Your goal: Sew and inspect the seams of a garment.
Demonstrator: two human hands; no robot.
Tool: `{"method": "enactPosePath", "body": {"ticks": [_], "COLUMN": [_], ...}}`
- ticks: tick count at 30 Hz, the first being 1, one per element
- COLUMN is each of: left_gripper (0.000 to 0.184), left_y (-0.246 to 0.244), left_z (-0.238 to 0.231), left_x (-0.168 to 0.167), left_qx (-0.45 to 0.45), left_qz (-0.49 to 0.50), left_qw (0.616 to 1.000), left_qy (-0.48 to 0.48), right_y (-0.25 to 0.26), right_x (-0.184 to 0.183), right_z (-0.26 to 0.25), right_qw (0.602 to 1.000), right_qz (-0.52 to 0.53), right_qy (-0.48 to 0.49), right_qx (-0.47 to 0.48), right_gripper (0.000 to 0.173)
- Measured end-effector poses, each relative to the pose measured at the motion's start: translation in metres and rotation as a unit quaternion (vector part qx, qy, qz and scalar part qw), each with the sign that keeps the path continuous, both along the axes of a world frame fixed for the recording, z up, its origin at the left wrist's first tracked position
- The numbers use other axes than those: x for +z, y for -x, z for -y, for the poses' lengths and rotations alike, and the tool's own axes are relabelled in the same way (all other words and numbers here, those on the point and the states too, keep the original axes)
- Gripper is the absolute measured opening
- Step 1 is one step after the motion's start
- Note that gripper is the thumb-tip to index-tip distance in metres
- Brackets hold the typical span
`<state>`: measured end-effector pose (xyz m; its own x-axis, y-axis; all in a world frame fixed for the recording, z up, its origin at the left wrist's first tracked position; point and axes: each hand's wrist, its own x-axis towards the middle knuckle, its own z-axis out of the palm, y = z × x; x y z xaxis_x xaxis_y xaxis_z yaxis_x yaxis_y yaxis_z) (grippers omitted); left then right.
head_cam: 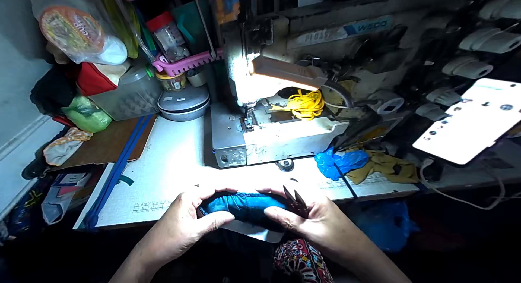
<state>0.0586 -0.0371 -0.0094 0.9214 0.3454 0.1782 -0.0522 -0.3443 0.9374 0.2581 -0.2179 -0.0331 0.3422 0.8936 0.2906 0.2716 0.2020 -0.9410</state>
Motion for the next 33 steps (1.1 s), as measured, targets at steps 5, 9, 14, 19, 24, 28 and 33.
{"method": "enactPosePath", "body": {"ticks": [5, 9, 14, 19, 24, 28, 33], "left_gripper": [0.015, 0.015, 0.019, 0.015, 0.023, 0.028, 0.032], "left_y": [0.005, -0.007, -0.062, -0.121, -0.178, -0.2, -0.196], "left_z": [-0.008, -0.009, -0.021, -0.064, -0.087, -0.088, -0.102], "left_x": [0.0, 0.002, 0.027, 0.033, 0.033, 0.04, 0.024], "left_qx": [0.147, 0.19, 0.213, 0.159, 0.188, 0.233, 0.222], "left_qz": [-0.024, -0.021, -0.07, -0.103, -0.207, -0.276, -0.17], "left_qw": [0.961, 0.978, 0.974, 0.935, 0.912, 0.89, 0.903], "left_qy": [-0.233, -0.082, -0.043, -0.301, -0.299, -0.28, -0.327], "right_y": [0.003, 0.003, 0.0, -0.02, -0.035, -0.035, -0.03], "right_x": [-0.002, -0.001, 0.0, -0.007, -0.007, -0.004, -0.009], "right_z": [0.002, -0.003, -0.025, -0.049, -0.063, -0.078, -0.084], "right_qw": [0.985, 0.979, 0.996, 0.973, 0.961, 0.95, 0.952], "right_qz": [0.158, 0.168, 0.003, -0.148, -0.189, -0.232, -0.24], "right_qy": [-0.019, -0.029, 0.056, 0.163, 0.162, 0.144, 0.106], "right_qx": [-0.069, -0.116, -0.075, -0.074, -0.12, -0.153, -0.16], "right_gripper": [0.027, 0.03, 0.021, 0.027, 0.029, 0.029, 0.03]}}
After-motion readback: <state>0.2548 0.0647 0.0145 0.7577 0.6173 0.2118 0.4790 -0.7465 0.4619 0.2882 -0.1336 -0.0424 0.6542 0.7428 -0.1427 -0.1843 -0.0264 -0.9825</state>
